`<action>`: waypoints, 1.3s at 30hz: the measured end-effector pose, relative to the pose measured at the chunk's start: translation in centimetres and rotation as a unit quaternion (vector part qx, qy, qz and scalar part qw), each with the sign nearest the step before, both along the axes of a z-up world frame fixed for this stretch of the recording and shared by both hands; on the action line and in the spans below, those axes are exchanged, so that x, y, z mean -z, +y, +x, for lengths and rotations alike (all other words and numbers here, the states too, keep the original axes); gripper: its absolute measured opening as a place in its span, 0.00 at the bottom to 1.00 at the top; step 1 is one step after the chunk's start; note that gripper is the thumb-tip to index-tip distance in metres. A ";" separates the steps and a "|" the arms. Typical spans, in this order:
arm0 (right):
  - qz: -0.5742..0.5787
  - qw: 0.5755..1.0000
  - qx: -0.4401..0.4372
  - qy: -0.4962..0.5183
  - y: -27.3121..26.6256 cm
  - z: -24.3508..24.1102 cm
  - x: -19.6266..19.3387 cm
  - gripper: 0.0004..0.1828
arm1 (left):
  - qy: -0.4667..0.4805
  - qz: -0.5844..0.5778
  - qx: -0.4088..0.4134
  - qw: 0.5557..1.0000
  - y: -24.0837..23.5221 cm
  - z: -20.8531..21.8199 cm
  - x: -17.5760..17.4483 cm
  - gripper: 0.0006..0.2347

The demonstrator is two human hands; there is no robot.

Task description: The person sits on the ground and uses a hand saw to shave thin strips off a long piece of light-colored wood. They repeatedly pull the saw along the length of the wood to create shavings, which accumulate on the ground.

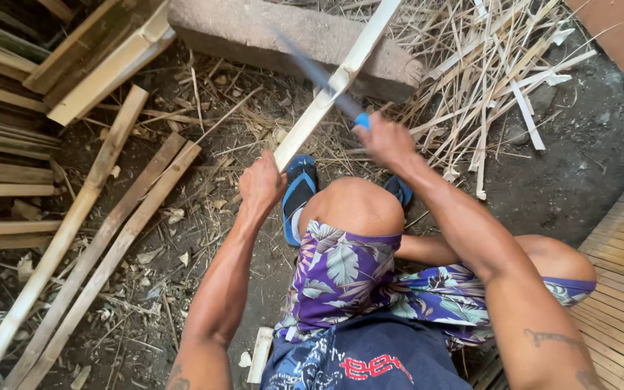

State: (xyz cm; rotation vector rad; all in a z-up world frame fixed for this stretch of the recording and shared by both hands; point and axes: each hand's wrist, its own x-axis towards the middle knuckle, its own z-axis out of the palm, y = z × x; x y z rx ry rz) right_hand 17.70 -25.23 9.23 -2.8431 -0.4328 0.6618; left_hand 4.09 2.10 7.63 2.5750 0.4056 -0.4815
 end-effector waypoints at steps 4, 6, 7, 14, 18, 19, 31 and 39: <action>-0.033 0.980 -0.195 -0.027 -0.6 -0.4 0.4 0.29 | 0.049 0.002 -0.002 0.999 -0.1 -1.0 -0.8 0.19; -0.026 0.997 -0.050 -0.050 -1.8 2.9 0.2 0.29 | 0.040 -0.002 0.004 0.999 0.0 -1.5 -1.2 0.18; -0.008 0.998 -0.054 -0.037 -1.0 2.6 0.7 0.29 | 0.027 -0.002 0.002 1.000 0.3 -0.9 -1.6 0.17; -0.038 0.991 -0.103 -0.076 -1.7 2.3 2.8 0.30 | -0.008 0.004 0.005 1.000 1.0 -2.5 -2.0 0.18; 0.059 0.991 -0.102 -0.066 0.9 -2.5 3.4 0.30 | 0.006 0.017 0.008 1.000 0.5 -1.4 -2.0 0.16; 0.035 0.980 -0.158 -0.112 0.5 -0.3 3.2 0.29 | 0.017 0.021 0.011 1.000 0.4 -1.3 -2.1 0.15; -0.010 0.978 -0.208 -0.029 1.5 -0.1 1.6 0.36 | 0.100 0.015 -0.002 0.995 1.9 -4.3 -2.6 0.14; 0.002 0.998 -0.001 -0.063 -1.8 4.1 -1.3 0.32 | 0.024 0.029 0.012 0.999 3.0 -5.5 -2.5 0.16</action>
